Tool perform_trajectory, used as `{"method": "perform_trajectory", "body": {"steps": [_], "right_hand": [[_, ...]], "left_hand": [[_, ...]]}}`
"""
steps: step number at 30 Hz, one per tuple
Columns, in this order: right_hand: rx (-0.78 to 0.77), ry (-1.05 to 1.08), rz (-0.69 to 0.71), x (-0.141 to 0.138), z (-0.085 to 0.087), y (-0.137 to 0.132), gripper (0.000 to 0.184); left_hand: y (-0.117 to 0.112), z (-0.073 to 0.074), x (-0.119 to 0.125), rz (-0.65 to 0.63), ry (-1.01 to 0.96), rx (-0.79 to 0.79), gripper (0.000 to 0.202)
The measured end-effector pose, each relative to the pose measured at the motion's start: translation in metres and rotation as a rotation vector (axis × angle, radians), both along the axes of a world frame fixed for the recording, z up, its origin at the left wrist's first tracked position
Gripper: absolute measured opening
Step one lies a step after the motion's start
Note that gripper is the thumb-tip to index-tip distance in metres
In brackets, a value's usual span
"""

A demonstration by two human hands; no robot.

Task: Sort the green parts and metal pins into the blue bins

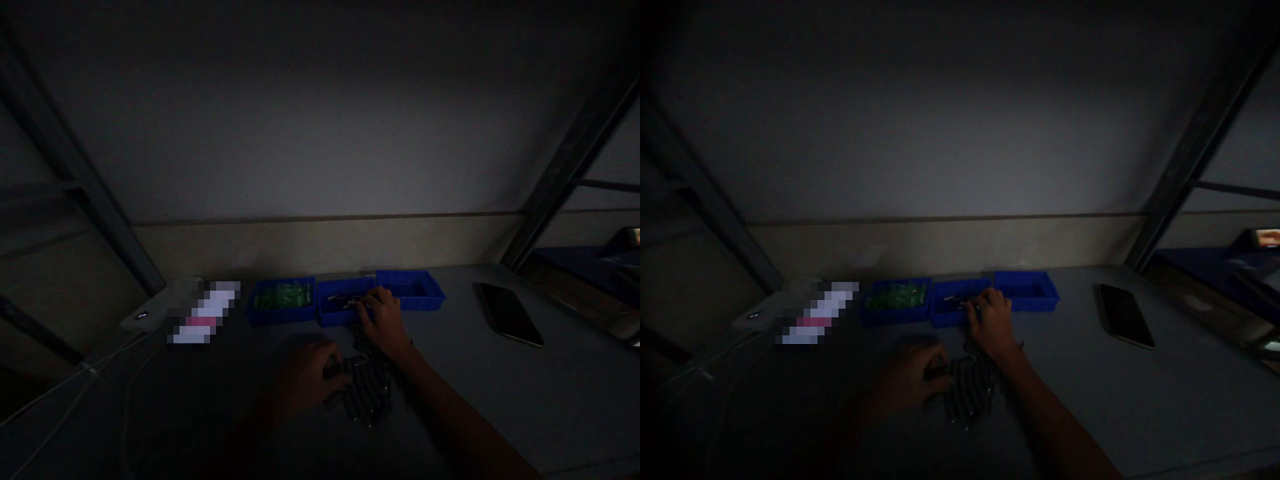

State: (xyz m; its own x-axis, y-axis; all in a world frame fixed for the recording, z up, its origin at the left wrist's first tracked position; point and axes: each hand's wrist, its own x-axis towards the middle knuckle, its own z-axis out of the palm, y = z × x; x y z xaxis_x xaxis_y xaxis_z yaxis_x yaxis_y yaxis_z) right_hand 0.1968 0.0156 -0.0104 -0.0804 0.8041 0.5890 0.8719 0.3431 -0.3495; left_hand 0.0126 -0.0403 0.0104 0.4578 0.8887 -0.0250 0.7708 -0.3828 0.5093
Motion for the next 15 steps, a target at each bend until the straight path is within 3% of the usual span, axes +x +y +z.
{"method": "perform_trajectory", "body": {"steps": [2,9,15], "right_hand": [[-0.025,-0.024,-0.022,-0.003,-0.001,-0.001,0.021],[-0.089,-0.049,-0.073,-0.009,-0.003,-0.004,0.026],[0.007,0.005,-0.018,-0.014,0.007,-0.016,0.020]], "left_hand": [[0.004,-0.003,0.000,-0.005,-0.010,-0.003,0.016],[0.013,-0.006,-0.011,-0.048,-0.050,0.028,0.026],[0.022,-0.015,-0.013,0.027,-0.095,0.030,0.017]]}}
